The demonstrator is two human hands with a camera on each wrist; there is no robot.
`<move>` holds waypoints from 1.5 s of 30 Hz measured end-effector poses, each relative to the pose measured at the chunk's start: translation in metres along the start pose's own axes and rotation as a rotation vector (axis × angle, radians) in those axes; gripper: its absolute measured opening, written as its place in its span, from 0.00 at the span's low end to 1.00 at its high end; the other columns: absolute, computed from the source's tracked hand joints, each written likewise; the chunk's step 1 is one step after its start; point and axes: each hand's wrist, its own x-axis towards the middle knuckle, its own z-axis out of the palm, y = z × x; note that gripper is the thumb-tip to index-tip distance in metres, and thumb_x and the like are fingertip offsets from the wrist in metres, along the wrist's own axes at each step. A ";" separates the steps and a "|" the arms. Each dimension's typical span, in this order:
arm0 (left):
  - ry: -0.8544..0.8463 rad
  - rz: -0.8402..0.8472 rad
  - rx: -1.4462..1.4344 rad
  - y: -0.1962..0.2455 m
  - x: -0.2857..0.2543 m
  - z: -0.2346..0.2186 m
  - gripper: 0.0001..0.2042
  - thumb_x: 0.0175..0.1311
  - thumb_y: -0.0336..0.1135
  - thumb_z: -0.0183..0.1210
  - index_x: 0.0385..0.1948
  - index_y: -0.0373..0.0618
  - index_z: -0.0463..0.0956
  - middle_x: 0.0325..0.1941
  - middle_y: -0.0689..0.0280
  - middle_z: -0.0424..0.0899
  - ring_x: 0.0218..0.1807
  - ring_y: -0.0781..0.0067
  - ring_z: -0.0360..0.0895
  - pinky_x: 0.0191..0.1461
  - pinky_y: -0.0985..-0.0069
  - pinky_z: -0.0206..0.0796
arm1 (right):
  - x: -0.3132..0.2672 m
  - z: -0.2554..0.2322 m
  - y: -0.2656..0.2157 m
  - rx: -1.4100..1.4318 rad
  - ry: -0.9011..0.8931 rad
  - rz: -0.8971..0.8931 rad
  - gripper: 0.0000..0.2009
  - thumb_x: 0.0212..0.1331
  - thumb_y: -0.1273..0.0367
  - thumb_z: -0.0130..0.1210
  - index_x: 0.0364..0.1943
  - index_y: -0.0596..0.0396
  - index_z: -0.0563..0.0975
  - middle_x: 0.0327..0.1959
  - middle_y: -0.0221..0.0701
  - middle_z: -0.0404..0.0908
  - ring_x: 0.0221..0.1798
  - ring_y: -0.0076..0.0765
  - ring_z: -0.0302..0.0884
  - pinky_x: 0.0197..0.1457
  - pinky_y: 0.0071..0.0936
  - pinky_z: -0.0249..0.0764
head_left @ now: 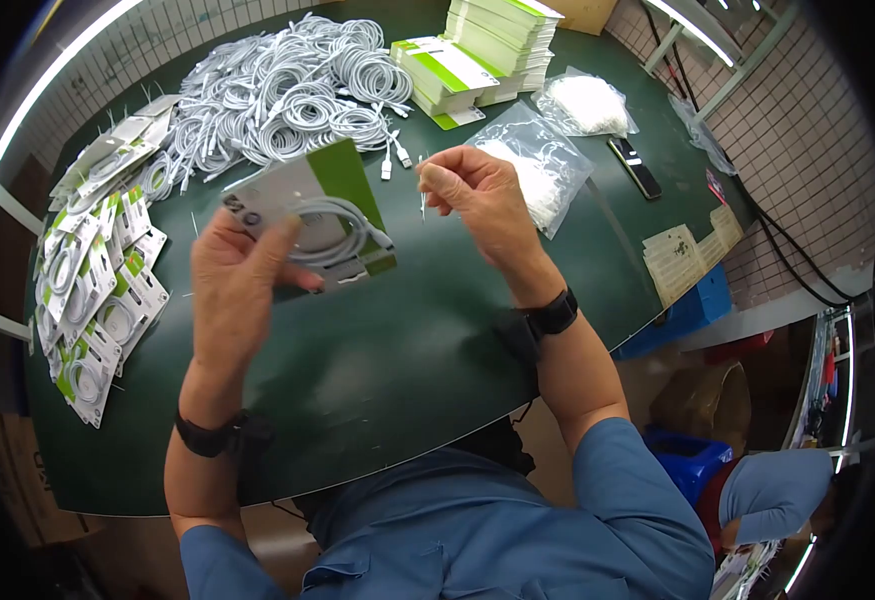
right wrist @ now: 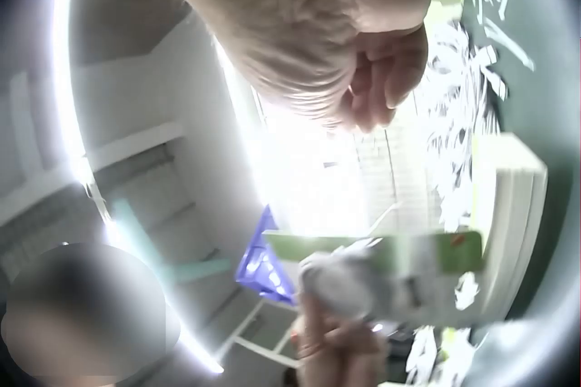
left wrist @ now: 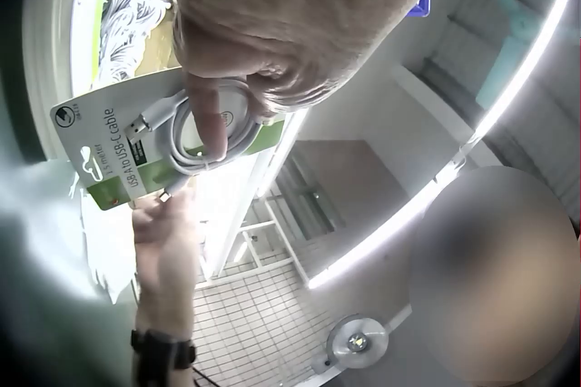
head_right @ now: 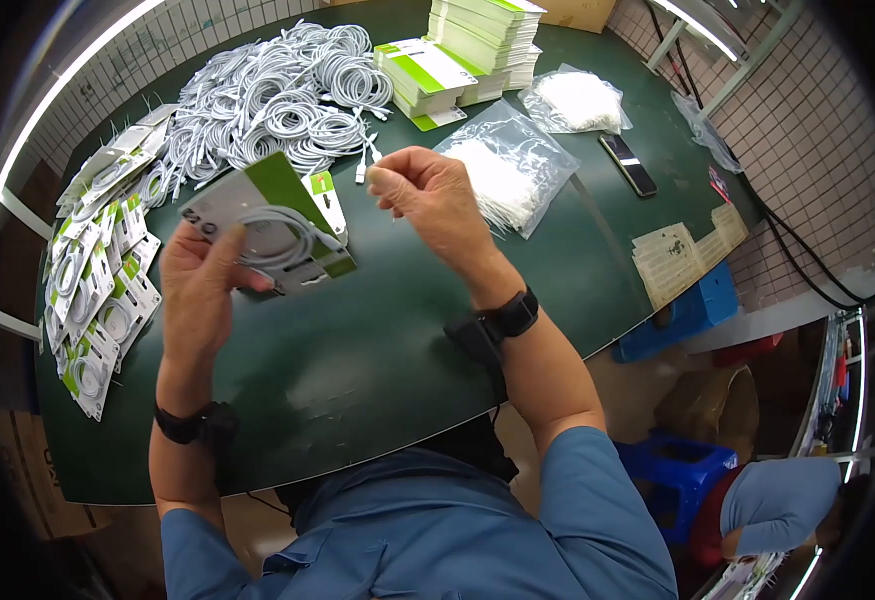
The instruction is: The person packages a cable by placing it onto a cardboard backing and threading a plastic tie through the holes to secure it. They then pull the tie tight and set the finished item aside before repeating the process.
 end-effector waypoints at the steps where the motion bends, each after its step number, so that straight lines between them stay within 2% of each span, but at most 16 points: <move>1: 0.058 0.077 -0.040 0.005 0.001 -0.004 0.13 0.77 0.30 0.63 0.56 0.34 0.79 0.50 0.56 0.90 0.41 0.70 0.90 0.34 0.79 0.86 | 0.004 -0.012 0.006 -0.211 0.039 -0.014 0.11 0.70 0.68 0.68 0.49 0.61 0.85 0.40 0.29 0.89 0.38 0.20 0.83 0.43 0.22 0.80; 2: 0.117 0.155 -0.080 0.009 0.003 -0.009 0.13 0.77 0.30 0.63 0.56 0.34 0.78 0.49 0.56 0.90 0.41 0.70 0.90 0.35 0.78 0.86 | 0.006 -0.022 0.014 -0.422 0.077 -0.030 0.12 0.69 0.67 0.69 0.49 0.61 0.85 0.40 0.31 0.90 0.37 0.22 0.84 0.43 0.23 0.80; 3: 0.123 0.152 -0.091 0.013 0.005 -0.014 0.13 0.77 0.30 0.63 0.56 0.34 0.78 0.49 0.56 0.90 0.41 0.70 0.90 0.35 0.78 0.86 | 0.008 -0.028 0.021 -0.635 0.111 -0.048 0.12 0.69 0.67 0.69 0.49 0.61 0.86 0.40 0.32 0.90 0.36 0.23 0.84 0.42 0.24 0.79; 4: 0.151 0.210 -0.090 0.016 0.006 -0.020 0.13 0.77 0.30 0.63 0.56 0.34 0.78 0.49 0.57 0.90 0.41 0.70 0.90 0.36 0.77 0.86 | 0.010 -0.031 0.028 -0.644 0.103 -0.043 0.12 0.69 0.67 0.69 0.49 0.61 0.86 0.40 0.32 0.90 0.36 0.23 0.84 0.42 0.24 0.79; 7: 0.217 0.326 -0.097 0.020 0.007 -0.029 0.13 0.76 0.30 0.64 0.56 0.35 0.77 0.49 0.57 0.90 0.42 0.70 0.91 0.38 0.76 0.86 | 0.016 -0.034 0.047 -1.016 0.076 -0.113 0.15 0.65 0.65 0.70 0.49 0.61 0.86 0.37 0.36 0.90 0.36 0.37 0.85 0.45 0.32 0.81; 8: 0.246 0.352 -0.063 0.021 0.006 -0.027 0.13 0.76 0.29 0.64 0.56 0.35 0.77 0.49 0.57 0.90 0.42 0.70 0.90 0.39 0.75 0.86 | 0.018 -0.034 0.055 -1.026 0.067 -0.113 0.15 0.65 0.65 0.70 0.49 0.61 0.86 0.37 0.36 0.90 0.36 0.37 0.85 0.45 0.32 0.81; 11: 0.320 0.407 -0.002 0.023 0.004 -0.021 0.13 0.75 0.28 0.66 0.56 0.36 0.77 0.49 0.58 0.90 0.42 0.70 0.90 0.41 0.75 0.86 | 0.027 -0.028 0.074 -1.298 0.188 -0.516 0.16 0.62 0.64 0.71 0.49 0.61 0.86 0.34 0.38 0.88 0.38 0.47 0.85 0.51 0.40 0.81; 15: 0.212 0.464 0.007 0.023 0.001 -0.011 0.13 0.72 0.26 0.67 0.54 0.36 0.77 0.45 0.61 0.89 0.41 0.75 0.87 0.41 0.76 0.86 | 0.034 -0.018 0.088 -1.436 0.203 -0.557 0.15 0.62 0.64 0.70 0.47 0.59 0.87 0.33 0.37 0.88 0.41 0.51 0.85 0.55 0.44 0.81; 16: 0.187 0.472 0.034 0.023 0.001 -0.011 0.13 0.72 0.26 0.68 0.54 0.36 0.77 0.44 0.62 0.88 0.41 0.76 0.86 0.41 0.76 0.86 | 0.035 -0.019 0.089 -1.438 0.193 -0.559 0.15 0.62 0.64 0.70 0.47 0.59 0.87 0.33 0.37 0.88 0.41 0.51 0.85 0.55 0.44 0.81; 19: 0.147 0.483 0.083 0.024 0.001 -0.011 0.13 0.71 0.25 0.68 0.53 0.36 0.77 0.42 0.64 0.87 0.40 0.79 0.84 0.41 0.77 0.86 | 0.036 -0.031 0.082 -1.363 0.063 -0.191 0.13 0.62 0.66 0.68 0.47 0.57 0.86 0.35 0.39 0.89 0.43 0.51 0.86 0.55 0.43 0.81; 20: 0.149 0.488 0.076 0.025 0.001 -0.010 0.13 0.71 0.25 0.68 0.52 0.36 0.77 0.42 0.64 0.87 0.40 0.80 0.84 0.41 0.77 0.86 | 0.035 -0.028 0.074 -1.365 0.052 -0.192 0.13 0.62 0.66 0.68 0.47 0.57 0.86 0.35 0.39 0.89 0.43 0.51 0.86 0.55 0.43 0.81; 23: 0.161 0.492 0.066 0.026 0.000 -0.010 0.12 0.71 0.25 0.68 0.51 0.37 0.78 0.42 0.64 0.86 0.41 0.82 0.83 0.41 0.78 0.85 | 0.024 -0.020 0.049 -1.462 -0.032 0.078 0.11 0.63 0.69 0.65 0.47 0.56 0.86 0.36 0.40 0.89 0.45 0.53 0.87 0.55 0.45 0.81; 28: 0.156 0.466 0.040 0.024 0.000 -0.008 0.11 0.71 0.25 0.68 0.50 0.37 0.78 0.42 0.64 0.86 0.43 0.82 0.83 0.42 0.78 0.86 | 0.006 -0.021 0.043 -1.533 -0.105 0.038 0.10 0.64 0.70 0.62 0.47 0.55 0.84 0.38 0.42 0.89 0.47 0.55 0.86 0.55 0.48 0.80; 36: 0.128 0.439 0.112 0.020 0.001 -0.004 0.10 0.73 0.26 0.67 0.50 0.37 0.78 0.43 0.64 0.85 0.45 0.79 0.84 0.48 0.75 0.87 | 0.004 -0.019 0.058 -1.529 0.000 0.053 0.08 0.65 0.71 0.60 0.46 0.56 0.79 0.42 0.48 0.84 0.49 0.60 0.83 0.53 0.51 0.79; 38: 0.181 0.440 0.136 0.021 -0.001 -0.002 0.10 0.74 0.27 0.66 0.50 0.36 0.77 0.43 0.64 0.84 0.45 0.79 0.84 0.50 0.74 0.87 | 0.004 -0.023 0.061 -1.526 0.017 0.017 0.07 0.64 0.72 0.60 0.44 0.57 0.79 0.42 0.49 0.84 0.49 0.60 0.83 0.53 0.50 0.79; 45: 0.159 0.471 0.189 0.015 0.001 -0.004 0.12 0.75 0.27 0.65 0.55 0.34 0.81 0.48 0.61 0.86 0.48 0.76 0.85 0.52 0.72 0.88 | 0.008 -0.029 0.060 -1.424 0.072 -0.099 0.04 0.63 0.74 0.61 0.37 0.60 0.82 0.39 0.49 0.84 0.46 0.60 0.83 0.51 0.49 0.80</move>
